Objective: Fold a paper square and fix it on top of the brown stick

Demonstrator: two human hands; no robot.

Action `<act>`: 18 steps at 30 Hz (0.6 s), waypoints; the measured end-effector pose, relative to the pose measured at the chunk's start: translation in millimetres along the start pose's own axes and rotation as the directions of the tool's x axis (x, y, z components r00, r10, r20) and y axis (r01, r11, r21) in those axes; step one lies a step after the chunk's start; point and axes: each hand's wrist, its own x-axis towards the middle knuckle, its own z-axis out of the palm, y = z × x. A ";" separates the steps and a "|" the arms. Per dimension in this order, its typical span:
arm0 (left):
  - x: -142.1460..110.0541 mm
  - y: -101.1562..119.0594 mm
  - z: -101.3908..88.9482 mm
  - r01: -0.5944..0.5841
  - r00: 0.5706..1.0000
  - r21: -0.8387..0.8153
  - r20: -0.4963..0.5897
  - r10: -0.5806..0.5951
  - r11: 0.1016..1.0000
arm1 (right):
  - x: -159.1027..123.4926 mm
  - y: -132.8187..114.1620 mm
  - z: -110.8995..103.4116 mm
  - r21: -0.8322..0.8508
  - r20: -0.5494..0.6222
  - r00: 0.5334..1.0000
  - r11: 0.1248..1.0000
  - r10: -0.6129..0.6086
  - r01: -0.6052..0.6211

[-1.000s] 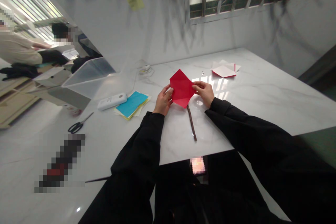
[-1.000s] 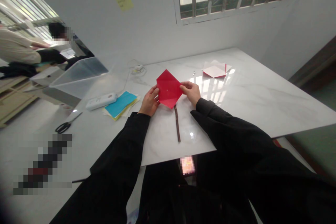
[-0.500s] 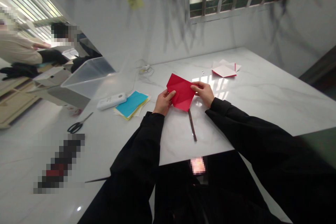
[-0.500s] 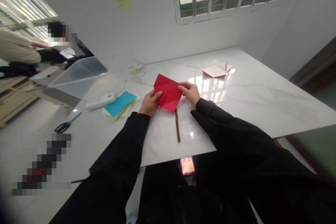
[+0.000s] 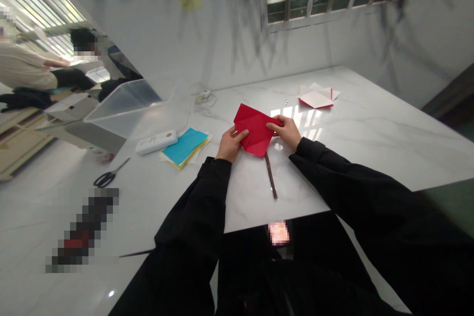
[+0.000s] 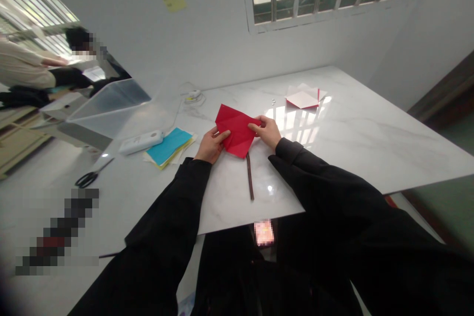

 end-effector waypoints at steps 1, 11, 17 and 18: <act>0.1 -0.1 -0.1 0.001 1.000 -0.005 0.000 -0.001 1.000 | -0.1 -0.1 0.0 -0.005 0.001 1.000 1.000 -0.003 0.003; 2.3 -3.2 -0.1 -0.029 0.997 -0.014 -0.066 0.028 0.999 | -1.6 -3.3 0.8 0.000 -0.001 1.000 1.000 -0.004 0.004; 3.3 -3.6 -1.2 -0.032 0.997 -0.037 -0.068 0.029 0.999 | -5.9 -16.9 2.5 0.116 0.130 0.991 0.992 0.039 -0.054; 3.5 -3.6 -1.3 -0.028 0.997 -0.044 -0.067 0.025 0.999 | -6.2 -17.5 2.7 0.142 0.139 0.990 0.988 0.039 -0.059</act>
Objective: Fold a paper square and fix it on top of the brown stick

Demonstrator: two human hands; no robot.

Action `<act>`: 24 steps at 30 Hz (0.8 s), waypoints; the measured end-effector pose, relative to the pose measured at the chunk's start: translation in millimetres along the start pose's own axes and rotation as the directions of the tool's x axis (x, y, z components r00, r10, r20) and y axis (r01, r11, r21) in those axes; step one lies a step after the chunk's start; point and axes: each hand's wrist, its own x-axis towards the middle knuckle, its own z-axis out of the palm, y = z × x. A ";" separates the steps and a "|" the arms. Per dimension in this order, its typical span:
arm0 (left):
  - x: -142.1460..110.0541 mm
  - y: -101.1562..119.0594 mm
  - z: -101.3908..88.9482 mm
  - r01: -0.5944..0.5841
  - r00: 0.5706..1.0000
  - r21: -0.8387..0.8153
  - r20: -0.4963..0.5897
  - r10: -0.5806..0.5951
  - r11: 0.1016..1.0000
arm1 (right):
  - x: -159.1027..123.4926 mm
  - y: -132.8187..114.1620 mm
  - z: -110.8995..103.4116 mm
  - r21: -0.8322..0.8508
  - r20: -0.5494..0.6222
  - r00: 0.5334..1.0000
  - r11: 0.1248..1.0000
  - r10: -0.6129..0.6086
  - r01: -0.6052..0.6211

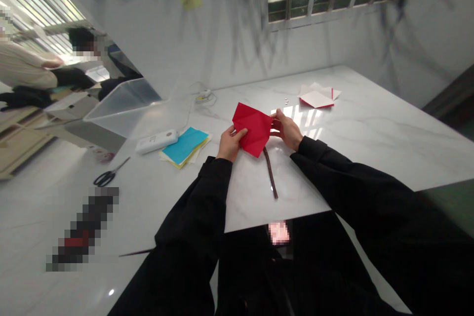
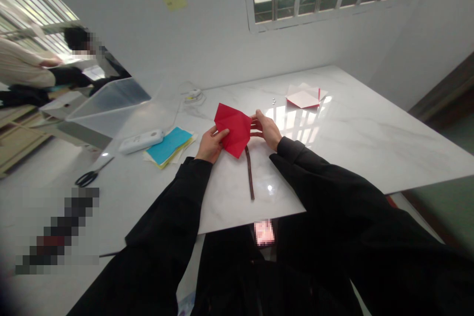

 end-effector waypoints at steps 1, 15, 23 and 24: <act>0.1 0.0 -0.1 0.004 1.000 -0.005 0.000 -0.004 1.000 | -0.2 0.2 0.1 0.017 0.005 1.000 1.000 0.003 -0.003; -3.7 3.7 2.9 0.028 0.999 0.051 0.023 -0.029 0.998 | 0.0 9.9 -1.7 -0.089 0.165 0.985 0.995 0.058 -0.044; -1.7 0.5 3.2 0.041 0.998 0.047 0.038 -0.042 0.998 | -1.3 10.3 -0.9 -0.168 0.123 0.992 0.986 0.037 -0.016; -1.7 0.6 3.3 0.042 0.998 0.047 0.037 -0.044 0.998 | -1.1 10.8 -0.9 -0.174 0.118 0.992 0.985 0.036 -0.015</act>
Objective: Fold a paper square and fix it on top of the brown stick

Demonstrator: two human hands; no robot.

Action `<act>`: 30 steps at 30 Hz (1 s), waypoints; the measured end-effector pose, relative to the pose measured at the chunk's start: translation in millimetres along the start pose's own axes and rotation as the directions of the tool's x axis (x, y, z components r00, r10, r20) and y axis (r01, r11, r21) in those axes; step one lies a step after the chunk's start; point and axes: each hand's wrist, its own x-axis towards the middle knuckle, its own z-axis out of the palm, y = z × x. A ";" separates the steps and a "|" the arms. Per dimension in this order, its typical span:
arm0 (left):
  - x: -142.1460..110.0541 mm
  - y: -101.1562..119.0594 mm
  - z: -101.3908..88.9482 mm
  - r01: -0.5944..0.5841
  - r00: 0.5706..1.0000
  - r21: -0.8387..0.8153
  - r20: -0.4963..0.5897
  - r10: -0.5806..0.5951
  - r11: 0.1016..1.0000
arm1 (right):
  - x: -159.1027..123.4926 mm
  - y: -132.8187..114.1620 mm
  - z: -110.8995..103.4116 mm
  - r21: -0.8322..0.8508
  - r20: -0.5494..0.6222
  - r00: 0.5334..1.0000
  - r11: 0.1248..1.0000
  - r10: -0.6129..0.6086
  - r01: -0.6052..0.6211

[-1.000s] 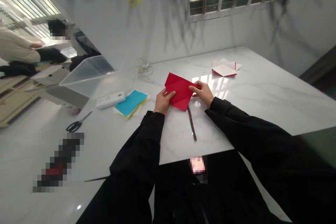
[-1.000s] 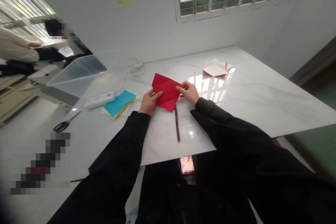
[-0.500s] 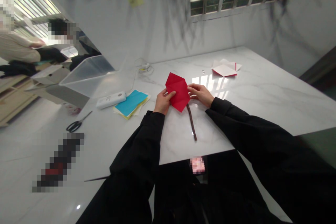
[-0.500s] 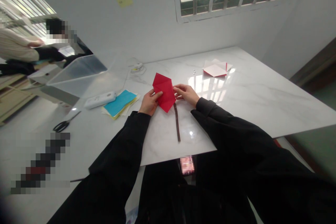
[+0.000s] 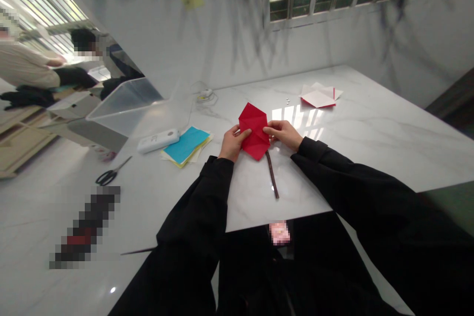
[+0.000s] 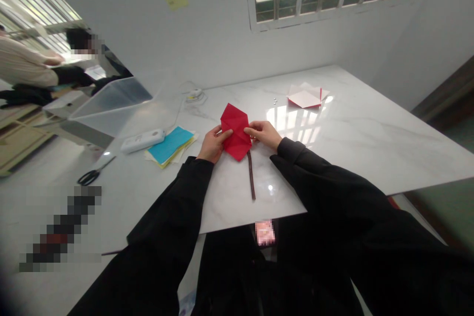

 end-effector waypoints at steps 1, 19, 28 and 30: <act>-0.3 0.2 0.2 0.002 1.000 0.000 0.001 -0.002 1.000 | 0.4 0.6 0.0 -0.006 -0.002 1.000 1.000 -0.001 0.001; -4.6 0.9 3.6 -0.045 0.996 0.061 0.081 0.040 0.997 | -0.5 -2.7 0.9 -0.148 0.055 0.998 0.988 -0.036 0.044; -3.5 0.3 3.3 -0.067 0.993 0.080 0.101 0.059 0.995 | -1.8 -7.6 3.9 -0.088 0.019 1.000 0.996 -0.001 0.002; -3.3 1.0 2.8 -0.072 0.993 0.084 0.104 0.063 0.994 | -1.7 -7.5 3.8 -0.082 0.008 1.000 0.997 0.002 -0.001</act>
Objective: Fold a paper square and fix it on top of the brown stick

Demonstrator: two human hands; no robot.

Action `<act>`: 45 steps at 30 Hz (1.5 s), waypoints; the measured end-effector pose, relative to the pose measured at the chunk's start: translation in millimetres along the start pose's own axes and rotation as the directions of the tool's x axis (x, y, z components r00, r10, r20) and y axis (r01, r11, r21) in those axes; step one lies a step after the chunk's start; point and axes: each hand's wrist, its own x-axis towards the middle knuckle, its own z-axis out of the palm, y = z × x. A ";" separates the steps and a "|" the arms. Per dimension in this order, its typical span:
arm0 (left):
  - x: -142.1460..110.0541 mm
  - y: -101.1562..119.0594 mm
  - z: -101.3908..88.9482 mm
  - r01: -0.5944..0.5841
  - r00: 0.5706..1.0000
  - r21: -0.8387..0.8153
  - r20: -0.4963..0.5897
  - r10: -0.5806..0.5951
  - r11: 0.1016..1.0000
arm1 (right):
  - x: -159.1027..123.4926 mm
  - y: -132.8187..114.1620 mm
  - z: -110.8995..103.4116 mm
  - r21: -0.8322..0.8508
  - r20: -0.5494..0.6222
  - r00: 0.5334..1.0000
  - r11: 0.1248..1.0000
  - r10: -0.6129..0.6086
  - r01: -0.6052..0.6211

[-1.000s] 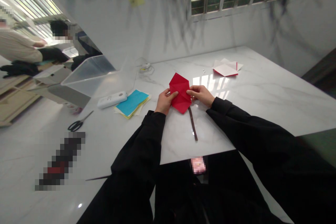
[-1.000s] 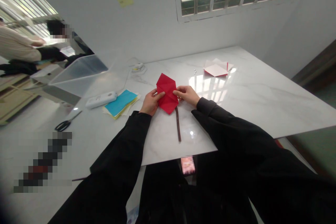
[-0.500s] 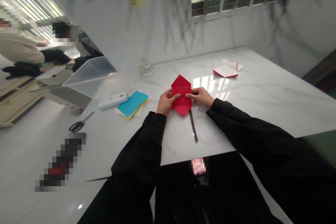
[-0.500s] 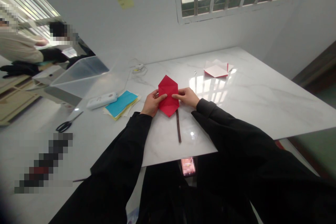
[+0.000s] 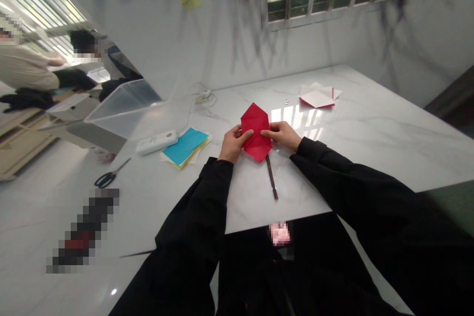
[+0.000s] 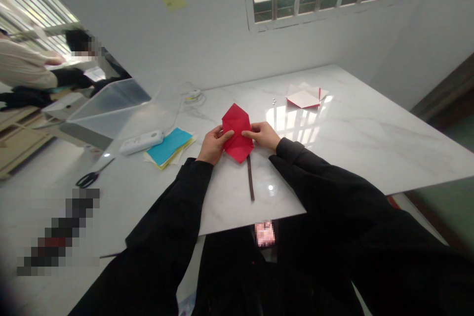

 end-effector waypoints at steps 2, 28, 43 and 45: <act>0.3 0.6 -1.2 -0.006 1.000 0.011 -0.001 0.006 1.000 | 0.1 0.3 -0.1 0.000 -0.007 1.000 1.000 0.000 0.000; 1.2 -1.2 -5.2 -0.023 1.000 0.096 -0.011 0.024 0.995 | -0.8 -2.2 2.2 0.048 -0.008 1.000 0.999 0.002 -0.002; -2.1 0.3 -1.6 -0.023 0.999 0.128 -0.023 0.026 0.992 | 3.9 14.1 -1.9 0.042 0.032 0.999 0.999 -0.002 0.000; -2.1 -0.2 -1.4 -0.026 0.999 0.124 -0.020 0.029 0.992 | 4.1 14.7 -1.9 0.044 0.034 0.999 0.999 -0.005 0.004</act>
